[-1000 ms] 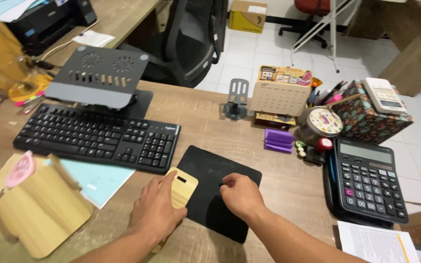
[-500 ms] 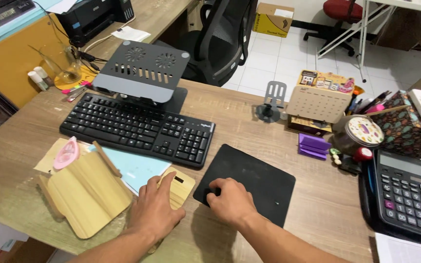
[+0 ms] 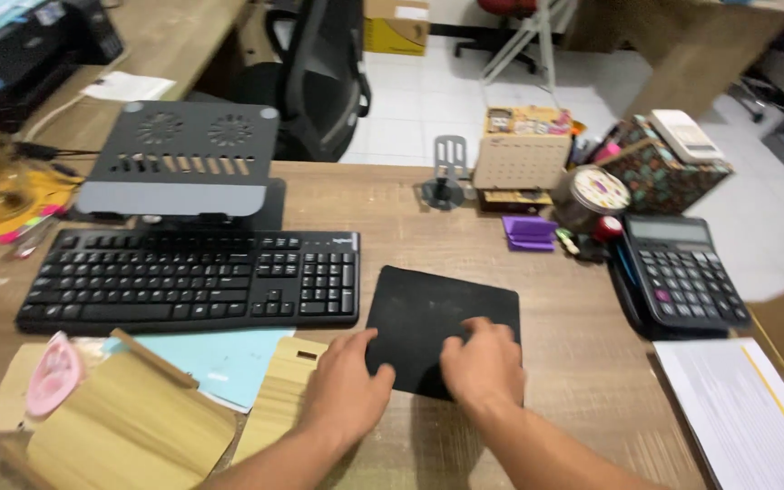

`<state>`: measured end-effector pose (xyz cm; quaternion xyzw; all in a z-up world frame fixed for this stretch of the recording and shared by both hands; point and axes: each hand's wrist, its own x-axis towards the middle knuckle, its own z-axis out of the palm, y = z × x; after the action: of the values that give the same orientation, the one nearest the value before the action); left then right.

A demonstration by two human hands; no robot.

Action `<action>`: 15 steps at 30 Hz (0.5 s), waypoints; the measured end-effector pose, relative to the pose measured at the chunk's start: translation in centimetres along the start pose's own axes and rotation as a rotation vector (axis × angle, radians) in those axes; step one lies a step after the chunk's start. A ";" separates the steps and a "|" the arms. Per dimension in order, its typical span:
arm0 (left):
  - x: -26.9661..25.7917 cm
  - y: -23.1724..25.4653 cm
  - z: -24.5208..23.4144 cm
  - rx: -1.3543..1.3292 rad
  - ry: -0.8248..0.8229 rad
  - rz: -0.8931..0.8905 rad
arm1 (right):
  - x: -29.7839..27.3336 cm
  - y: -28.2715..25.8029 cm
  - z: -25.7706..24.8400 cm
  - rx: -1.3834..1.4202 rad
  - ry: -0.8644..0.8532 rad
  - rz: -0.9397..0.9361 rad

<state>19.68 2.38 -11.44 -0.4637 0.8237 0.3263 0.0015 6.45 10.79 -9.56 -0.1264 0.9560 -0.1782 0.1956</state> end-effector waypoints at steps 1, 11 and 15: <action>0.9 0.1 0.4 0.008 -0.018 0.019 | 0.2 0.7 -0.2 0.007 0.007 0.025; 4.9 0.3 1.4 -0.328 -0.117 -0.260 | 7.9 7.4 1.1 0.655 0.040 0.399; 5.1 0.1 0.8 -0.371 -0.170 -0.300 | 10.9 8.4 1.8 0.788 -0.145 0.477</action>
<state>16.46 -1.08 -13.56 -0.5439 0.6688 0.5056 0.0340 -3.98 14.43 -17.97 0.1689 0.8017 -0.4686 0.3304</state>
